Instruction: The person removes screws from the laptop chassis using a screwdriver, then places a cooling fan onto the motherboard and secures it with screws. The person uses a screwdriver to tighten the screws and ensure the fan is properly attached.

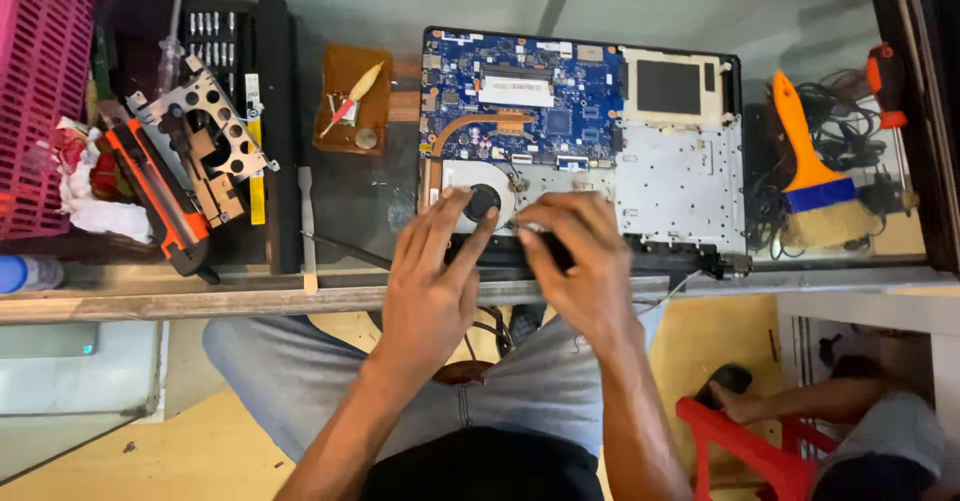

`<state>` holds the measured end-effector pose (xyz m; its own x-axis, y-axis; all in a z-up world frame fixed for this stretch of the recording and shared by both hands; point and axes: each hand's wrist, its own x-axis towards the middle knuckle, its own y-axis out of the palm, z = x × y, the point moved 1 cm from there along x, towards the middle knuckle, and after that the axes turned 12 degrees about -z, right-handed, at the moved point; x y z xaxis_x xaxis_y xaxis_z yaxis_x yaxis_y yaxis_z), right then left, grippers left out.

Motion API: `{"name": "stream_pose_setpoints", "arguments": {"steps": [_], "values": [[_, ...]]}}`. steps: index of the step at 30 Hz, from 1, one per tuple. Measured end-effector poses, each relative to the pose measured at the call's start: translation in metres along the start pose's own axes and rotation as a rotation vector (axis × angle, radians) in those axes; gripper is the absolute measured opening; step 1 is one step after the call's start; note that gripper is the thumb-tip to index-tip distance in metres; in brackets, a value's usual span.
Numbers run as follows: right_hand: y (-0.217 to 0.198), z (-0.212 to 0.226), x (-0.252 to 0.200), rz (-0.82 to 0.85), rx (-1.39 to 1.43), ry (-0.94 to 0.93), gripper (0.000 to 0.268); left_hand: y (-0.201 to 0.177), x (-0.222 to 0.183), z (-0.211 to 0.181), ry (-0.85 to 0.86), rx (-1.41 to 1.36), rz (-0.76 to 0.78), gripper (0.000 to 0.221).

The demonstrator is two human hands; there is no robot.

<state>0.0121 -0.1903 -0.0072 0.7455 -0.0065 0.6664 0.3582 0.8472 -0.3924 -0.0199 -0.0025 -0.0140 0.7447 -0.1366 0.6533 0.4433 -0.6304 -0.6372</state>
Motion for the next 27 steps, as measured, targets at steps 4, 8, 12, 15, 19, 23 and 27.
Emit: {"name": "stream_pose_setpoints", "arguments": {"steps": [4,8,12,15,19,23,27], "values": [[0.002,0.020,0.014,0.063,-0.018,-0.086,0.017,0.002,0.001,-0.003,-0.016,0.029,-0.051,0.050],[0.003,0.016,0.016,0.093,-0.026,-0.019,0.019,-0.001,0.007,-0.008,-0.036,-0.031,-0.137,0.051],[0.004,0.014,0.012,0.074,-0.036,0.042,0.016,-0.005,0.006,0.001,-0.204,-0.299,-0.307,0.048],[0.003,0.018,0.013,0.092,-0.049,0.045,0.017,-0.013,0.007,0.031,-0.202,-0.086,-0.387,0.031],[0.001,0.023,0.014,0.093,-0.020,0.056,0.016,-0.043,0.052,0.068,-0.223,0.118,-0.318,0.022],[-0.001,0.018,0.010,0.075,-0.028,0.079,0.020,-0.050,0.080,0.101,-0.219,0.292,-0.089,0.021],[-0.001,0.015,0.012,0.065,-0.037,0.051,0.020,-0.036,0.099,0.132,-0.058,0.426,0.063,0.014]]}}
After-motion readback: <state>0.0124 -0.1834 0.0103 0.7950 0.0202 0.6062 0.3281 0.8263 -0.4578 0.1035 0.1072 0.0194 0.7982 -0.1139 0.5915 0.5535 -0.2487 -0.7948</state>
